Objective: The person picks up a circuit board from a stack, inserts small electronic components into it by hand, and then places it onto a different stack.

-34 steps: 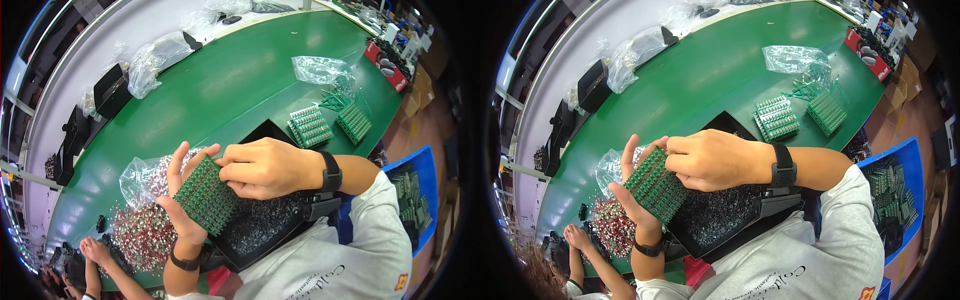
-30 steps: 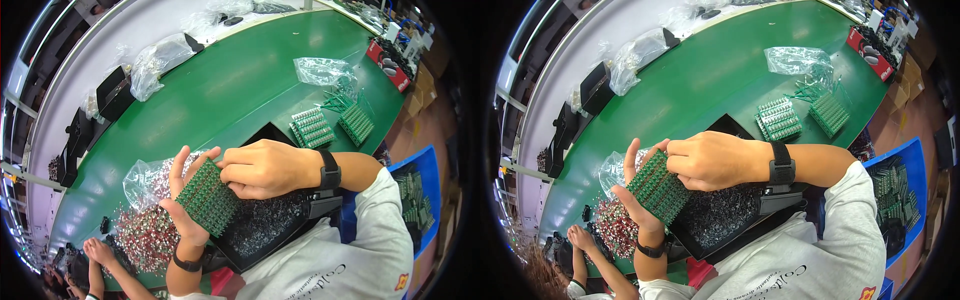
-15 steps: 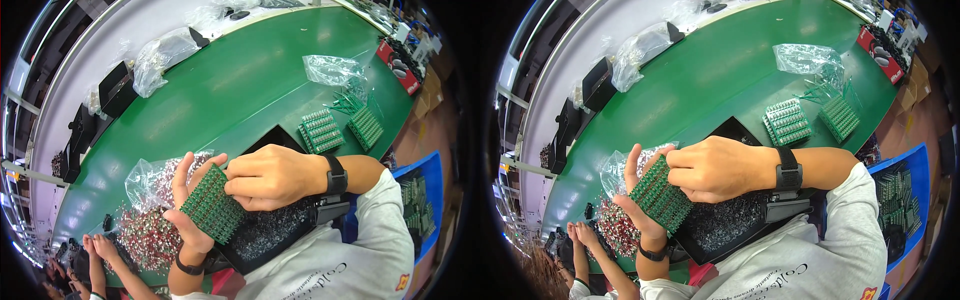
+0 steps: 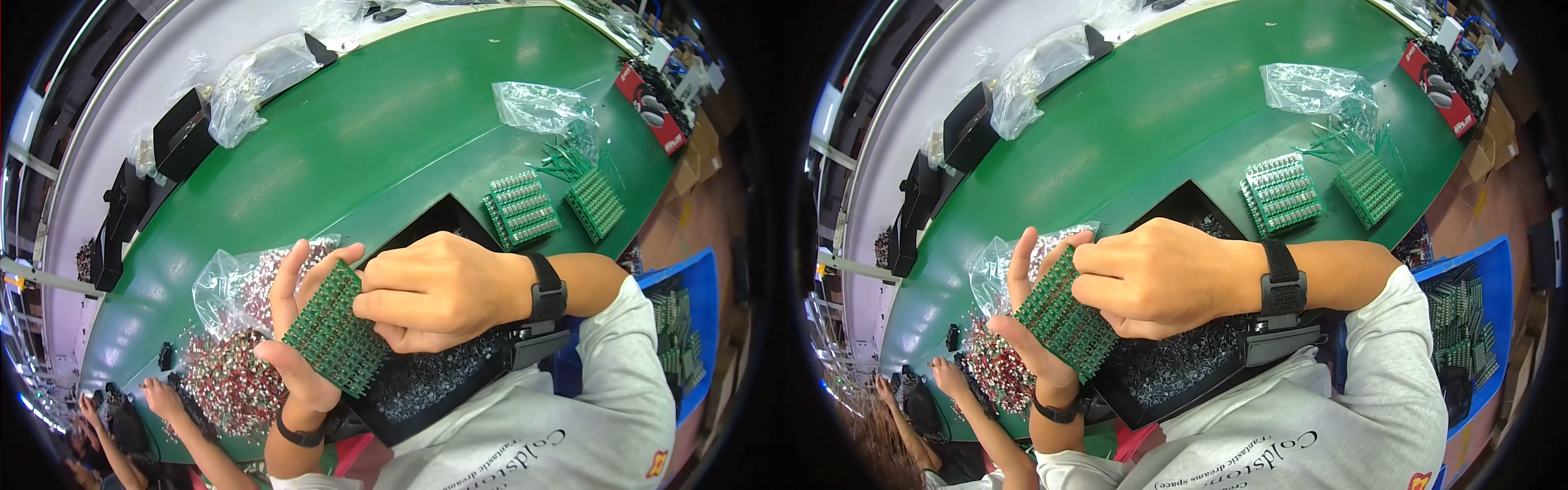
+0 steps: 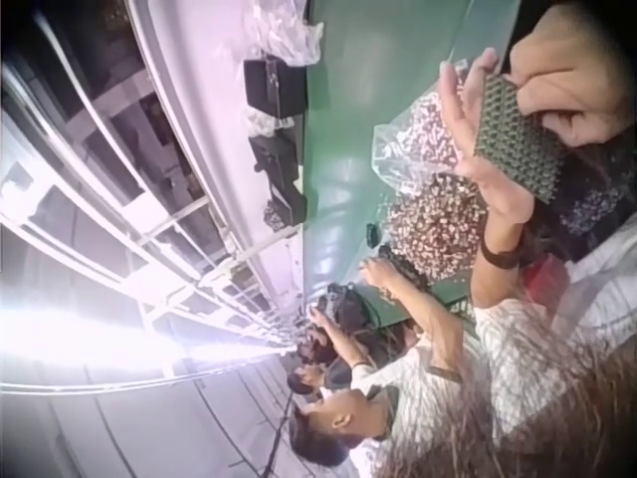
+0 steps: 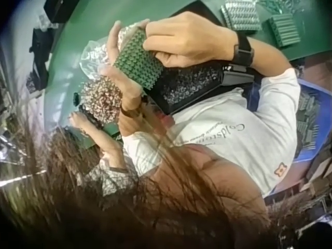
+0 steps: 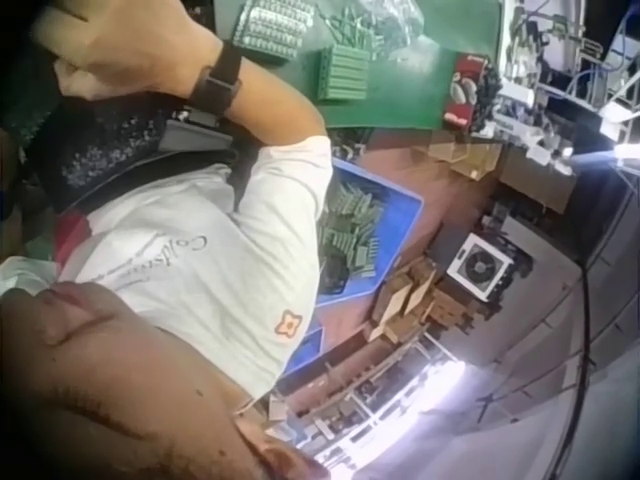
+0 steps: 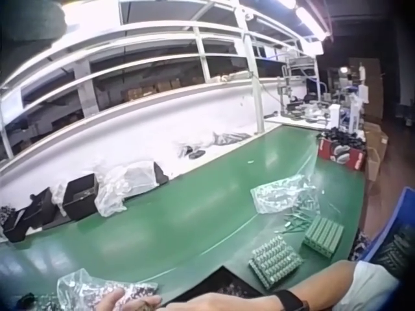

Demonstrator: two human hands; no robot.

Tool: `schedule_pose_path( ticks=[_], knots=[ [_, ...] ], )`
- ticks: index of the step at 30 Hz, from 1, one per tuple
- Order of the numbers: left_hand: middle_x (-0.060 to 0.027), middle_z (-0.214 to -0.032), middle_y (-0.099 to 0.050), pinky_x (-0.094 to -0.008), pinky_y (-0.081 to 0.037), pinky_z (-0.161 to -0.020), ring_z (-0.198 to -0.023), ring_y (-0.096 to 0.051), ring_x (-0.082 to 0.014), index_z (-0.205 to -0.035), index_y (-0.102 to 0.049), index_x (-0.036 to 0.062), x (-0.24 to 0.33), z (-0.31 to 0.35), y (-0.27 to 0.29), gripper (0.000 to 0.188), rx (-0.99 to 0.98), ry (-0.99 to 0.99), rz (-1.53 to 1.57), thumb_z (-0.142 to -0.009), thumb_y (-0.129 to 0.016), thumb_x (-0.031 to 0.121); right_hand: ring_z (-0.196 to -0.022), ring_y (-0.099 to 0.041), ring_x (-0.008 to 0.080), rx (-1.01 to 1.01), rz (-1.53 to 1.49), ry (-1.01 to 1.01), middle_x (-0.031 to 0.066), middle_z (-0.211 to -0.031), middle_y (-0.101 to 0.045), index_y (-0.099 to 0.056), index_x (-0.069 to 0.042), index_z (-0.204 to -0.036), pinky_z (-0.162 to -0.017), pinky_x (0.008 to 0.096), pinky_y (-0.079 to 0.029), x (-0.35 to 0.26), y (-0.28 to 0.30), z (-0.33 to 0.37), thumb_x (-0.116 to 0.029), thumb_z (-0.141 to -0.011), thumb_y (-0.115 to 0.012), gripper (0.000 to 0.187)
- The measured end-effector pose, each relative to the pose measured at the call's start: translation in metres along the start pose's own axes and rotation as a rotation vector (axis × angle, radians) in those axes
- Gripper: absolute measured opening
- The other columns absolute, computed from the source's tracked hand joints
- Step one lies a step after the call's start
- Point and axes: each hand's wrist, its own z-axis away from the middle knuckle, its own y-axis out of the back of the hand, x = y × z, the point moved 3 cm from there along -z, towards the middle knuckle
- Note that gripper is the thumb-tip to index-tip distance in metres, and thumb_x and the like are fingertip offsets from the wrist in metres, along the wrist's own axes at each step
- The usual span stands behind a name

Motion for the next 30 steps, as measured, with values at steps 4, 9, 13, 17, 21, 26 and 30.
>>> schedule_pose_path(
  ticks=[4, 9, 13, 17, 21, 26, 30],
  knots=[
    [-0.0328, -0.142, -0.046, -0.0421, -0.043, -0.106, -0.122, -0.055, -0.0317, -0.155, -0.019, 0.0034, 0.0, 0.0, -0.001, 0.104, -0.012, -0.003, -0.004, -0.089, -0.027, 0.084, -0.061, -0.058, 0.0195, -0.062, 0.029, 0.043, 0.0054, -0.079, -0.053, -0.064, -0.002, -0.087, -0.049, 0.0307, -0.05, -0.001, -0.003, 0.002, -0.003, -0.069, -0.074, 0.02],
    [-0.0326, -0.141, -0.046, -0.0419, -0.043, -0.105, -0.122, -0.055, -0.0313, -0.155, -0.019, 0.0027, 0.001, 0.0, -0.002, 0.104, -0.029, 0.004, -0.015, -0.09, -0.026, 0.083, -0.059, -0.057, 0.0197, -0.074, 0.044, 0.032, 0.0058, -0.077, -0.052, -0.062, -0.001, -0.083, -0.048, 0.0306, -0.049, -0.003, -0.002, 0.0, -0.002, -0.069, -0.071, 0.017],
    [-0.0322, -0.141, -0.046, -0.0416, -0.043, -0.104, -0.12, -0.055, -0.0303, -0.155, -0.019, 0.0026, 0.002, 0.0, 0.0, 0.104, -0.046, 0.007, -0.014, -0.09, -0.026, 0.084, -0.058, -0.056, 0.0211, -0.005, 0.026, 0.031, 0.0063, -0.074, -0.051, -0.061, -0.001, -0.079, -0.047, 0.031, -0.048, -0.002, 0.006, -0.002, 0.001, -0.066, -0.071, 0.016],
    [-0.0318, -0.14, -0.047, -0.0419, -0.044, -0.103, -0.117, -0.056, -0.0287, -0.155, -0.02, 0.0023, 0.001, 0.001, 0.0, 0.105, -0.03, 0.006, -0.018, -0.089, -0.024, 0.084, -0.058, -0.057, 0.0222, 0.057, 0.036, 0.017, 0.0065, -0.075, -0.053, -0.062, -0.001, -0.08, -0.047, 0.0311, -0.049, -0.003, -0.002, -0.001, 0.001, -0.065, -0.072, 0.018],
    [-0.0318, -0.14, -0.047, -0.0422, -0.043, -0.103, -0.115, -0.056, -0.0279, -0.154, -0.02, 0.0013, 0.0, 0.001, 0.003, 0.105, -0.001, -0.004, -0.047, -0.09, -0.022, 0.084, -0.06, -0.059, 0.0217, 0.003, -0.007, 0.008, 0.0072, -0.079, -0.056, -0.064, -0.001, -0.082, -0.048, 0.0307, -0.05, -0.004, -0.003, -0.003, 0.001, -0.065, -0.074, 0.02],
    [-0.0318, -0.14, -0.047, -0.0419, -0.042, -0.105, -0.12, -0.055, -0.0288, -0.155, -0.019, -0.0002, -0.001, -0.003, 0.002, 0.104, -0.052, -0.032, -0.046, -0.091, -0.021, 0.082, -0.059, -0.058, 0.0209, -0.024, -0.008, 0.035, 0.0066, -0.079, -0.055, -0.065, -0.001, -0.084, -0.048, 0.0304, -0.049, -0.002, -0.005, -0.003, -0.002, -0.066, -0.076, 0.022],
    [-0.0313, -0.139, -0.049, -0.0424, -0.041, -0.106, -0.121, -0.055, -0.0303, -0.154, -0.018, -0.0004, -0.002, -0.007, -0.006, 0.105, -0.098, -0.012, -0.032, -0.09, -0.021, 0.083, -0.058, -0.055, 0.0205, -0.074, 0.026, 0.052, 0.0057, -0.075, -0.05, -0.064, -0.001, -0.085, -0.047, 0.031, -0.046, -0.003, 0.001, -0.001, -0.006, -0.066, -0.076, 0.023]
  ],
)
